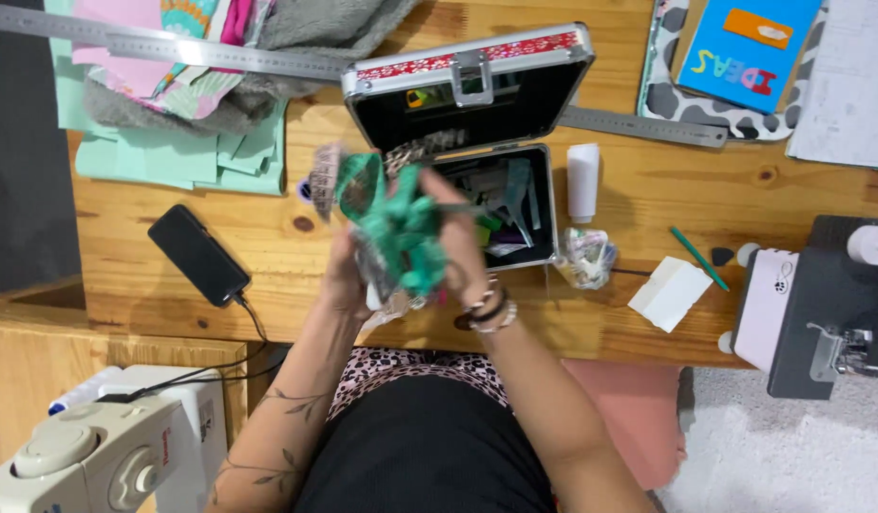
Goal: Organizing sewing supplies including tape measures, pins, and metal clips into a storage case and bags
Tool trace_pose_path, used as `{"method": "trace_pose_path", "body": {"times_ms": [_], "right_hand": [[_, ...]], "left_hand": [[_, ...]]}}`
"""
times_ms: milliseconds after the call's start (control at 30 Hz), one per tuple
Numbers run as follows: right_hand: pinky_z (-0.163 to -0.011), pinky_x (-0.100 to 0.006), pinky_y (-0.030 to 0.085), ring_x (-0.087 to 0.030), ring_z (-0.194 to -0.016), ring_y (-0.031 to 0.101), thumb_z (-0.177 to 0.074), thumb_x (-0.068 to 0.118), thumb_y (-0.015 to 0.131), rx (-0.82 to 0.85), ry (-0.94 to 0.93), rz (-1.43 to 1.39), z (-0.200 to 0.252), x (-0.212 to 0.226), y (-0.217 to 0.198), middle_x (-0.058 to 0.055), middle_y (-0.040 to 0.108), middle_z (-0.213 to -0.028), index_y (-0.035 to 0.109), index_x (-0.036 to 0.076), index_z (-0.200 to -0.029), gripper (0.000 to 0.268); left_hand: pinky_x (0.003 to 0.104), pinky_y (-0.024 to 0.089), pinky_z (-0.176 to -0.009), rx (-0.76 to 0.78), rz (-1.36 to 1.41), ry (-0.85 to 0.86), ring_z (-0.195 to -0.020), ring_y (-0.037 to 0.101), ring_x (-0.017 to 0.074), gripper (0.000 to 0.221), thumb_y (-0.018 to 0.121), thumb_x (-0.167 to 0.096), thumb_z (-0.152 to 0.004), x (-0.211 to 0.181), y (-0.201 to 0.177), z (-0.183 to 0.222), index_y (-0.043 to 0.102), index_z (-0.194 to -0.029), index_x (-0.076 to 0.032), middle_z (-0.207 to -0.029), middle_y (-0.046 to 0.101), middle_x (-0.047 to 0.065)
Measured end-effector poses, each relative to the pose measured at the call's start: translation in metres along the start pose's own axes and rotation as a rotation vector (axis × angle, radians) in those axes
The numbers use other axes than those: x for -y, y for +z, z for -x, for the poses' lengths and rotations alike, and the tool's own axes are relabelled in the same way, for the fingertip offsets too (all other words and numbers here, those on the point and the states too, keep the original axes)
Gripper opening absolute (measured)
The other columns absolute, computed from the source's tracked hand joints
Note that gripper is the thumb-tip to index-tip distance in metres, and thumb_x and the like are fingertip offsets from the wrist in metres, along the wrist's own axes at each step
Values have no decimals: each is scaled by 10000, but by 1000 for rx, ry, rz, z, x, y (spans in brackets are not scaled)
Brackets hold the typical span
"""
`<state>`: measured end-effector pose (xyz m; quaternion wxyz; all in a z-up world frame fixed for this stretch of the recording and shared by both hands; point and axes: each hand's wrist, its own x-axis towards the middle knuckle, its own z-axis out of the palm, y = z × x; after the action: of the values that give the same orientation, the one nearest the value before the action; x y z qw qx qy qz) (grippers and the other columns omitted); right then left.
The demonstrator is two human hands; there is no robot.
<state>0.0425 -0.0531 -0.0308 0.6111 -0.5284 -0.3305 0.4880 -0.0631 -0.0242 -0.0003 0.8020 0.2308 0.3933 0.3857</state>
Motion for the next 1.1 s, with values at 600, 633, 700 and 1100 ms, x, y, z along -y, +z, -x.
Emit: {"method": "trace_pose_path", "body": {"times_ms": [600, 633, 700, 1100], "right_hand": [[-1169, -661, 111, -419, -1481, 241, -1028, 33, 534, 102, -651, 1303, 6, 19, 36, -244, 351, -1530, 397, 39, -1289, 295], [-1169, -661, 111, -419, -1481, 241, -1028, 33, 534, 100, -653, 1307, 7, 29, 31, -244, 351, -1530, 397, 39, -1289, 295], [-1180, -672, 95, -470, -1449, 288, -751, -40, 776, 345, -496, 1253, 8, 50, 20, -284, 417, -1428, 483, 55, -1150, 504], [-948, -506, 545, -424, -1148, 605, -888, 219, 752, 150, 106, 1218, -12, -23, -120, -201, 554, -1219, 528, 98, -1316, 498]], "left_hand": [[511, 551, -909, 170, 297, -56, -1061, 663, 348, 282, 627, -74, -815, -9, -41, -19, 551, -1084, -110, -1160, 681, 218], [511, 551, -909, 174, 298, -56, -1061, 663, 348, 282, 627, -74, -815, -8, -43, -19, 551, -1084, -110, -1160, 681, 218], [536, 538, -936, 216, 348, -69, -1095, 654, 374, 254, 605, -76, -818, -7, -45, -20, 539, -1060, -117, -1178, 676, 233], [529, 511, -1024, 267, 490, -99, -1162, 650, 398, 197, 517, -67, -828, -33, -65, -13, 486, -995, -167, -1295, 626, 239]]}}
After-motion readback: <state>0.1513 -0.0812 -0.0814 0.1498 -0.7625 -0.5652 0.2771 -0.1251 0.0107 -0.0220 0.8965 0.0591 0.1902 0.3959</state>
